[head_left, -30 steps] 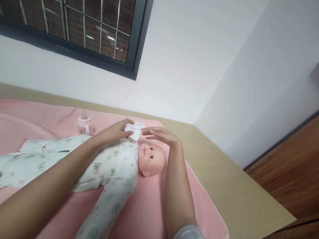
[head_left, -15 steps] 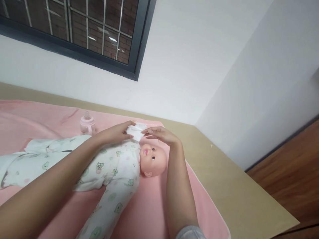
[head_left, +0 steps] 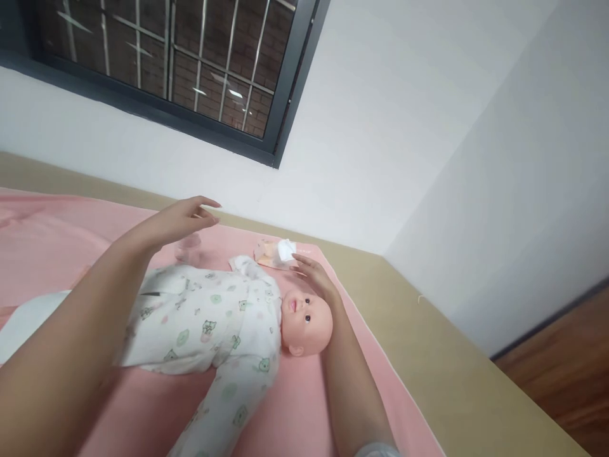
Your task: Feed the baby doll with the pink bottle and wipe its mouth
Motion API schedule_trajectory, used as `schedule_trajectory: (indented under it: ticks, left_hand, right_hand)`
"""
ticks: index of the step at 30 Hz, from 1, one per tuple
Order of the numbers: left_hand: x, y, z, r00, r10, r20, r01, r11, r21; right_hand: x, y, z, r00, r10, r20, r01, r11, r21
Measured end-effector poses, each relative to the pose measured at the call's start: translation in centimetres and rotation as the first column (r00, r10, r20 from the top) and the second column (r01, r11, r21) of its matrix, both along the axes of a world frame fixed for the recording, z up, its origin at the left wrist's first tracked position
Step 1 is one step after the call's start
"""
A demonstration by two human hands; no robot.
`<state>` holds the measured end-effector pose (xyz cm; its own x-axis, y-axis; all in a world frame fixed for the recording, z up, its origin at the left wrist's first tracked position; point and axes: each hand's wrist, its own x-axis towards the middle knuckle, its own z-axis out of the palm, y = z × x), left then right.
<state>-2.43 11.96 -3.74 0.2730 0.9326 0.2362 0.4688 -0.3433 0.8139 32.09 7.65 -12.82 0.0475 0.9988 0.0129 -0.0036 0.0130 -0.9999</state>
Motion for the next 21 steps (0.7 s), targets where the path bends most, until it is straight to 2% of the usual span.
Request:
schedule_trajectory:
  ticks: [2,5,8,10,13,17,19,21]
  left_hand:
    - [-0.8,0.3,-0.1,0.999,0.031,0.042,-0.03,0.999,-0.028]
    - [-1.9,0.8,-0.4,0.995,0.086,0.046,-0.084,0.995,-0.046]
    - [-2.9,1.5,-1.0,0.985,0.173,-0.02,-0.174,0.984,-0.032]
    - [-3.5,2.1,-1.5,0.975,0.2,-0.101,-0.203,0.979,-0.018]
    - [-4.2,2.8,-2.0,0.95,0.168,-0.262,-0.174,0.985,-0.001]
    - [-4.3,3.0,-2.1,0.907,0.123,-0.402,-0.154,0.987,-0.045]
    - [-4.2,3.0,-2.3,0.892,0.105,-0.44,-0.161,0.983,-0.092]
    - [-4.0,3.2,-2.9,0.895,0.095,-0.436,-0.153,0.983,-0.1]
  right_hand:
    - [-0.7,-0.1,-0.8,0.998,0.035,-0.061,-0.038,0.998,-0.051]
    - [-1.8,-1.2,-0.9,0.995,0.045,-0.094,-0.057,0.991,-0.123]
    - [-2.6,-2.5,-0.2,0.997,0.0,-0.077,-0.012,0.988,-0.157]
    - [-2.8,-3.0,0.2,0.996,-0.027,-0.086,0.017,0.992,-0.126]
    - [-2.5,-3.3,0.1,0.993,-0.062,-0.099,0.053,0.995,-0.09]
    - [-1.2,-2.9,-1.0,0.984,-0.147,-0.103,0.136,0.985,-0.103]
    - [-0.6,-2.2,-1.8,0.983,-0.128,-0.128,0.12,0.99,-0.073]
    - [0.0,-1.3,-2.5,0.987,-0.071,-0.145,0.074,0.997,0.013]
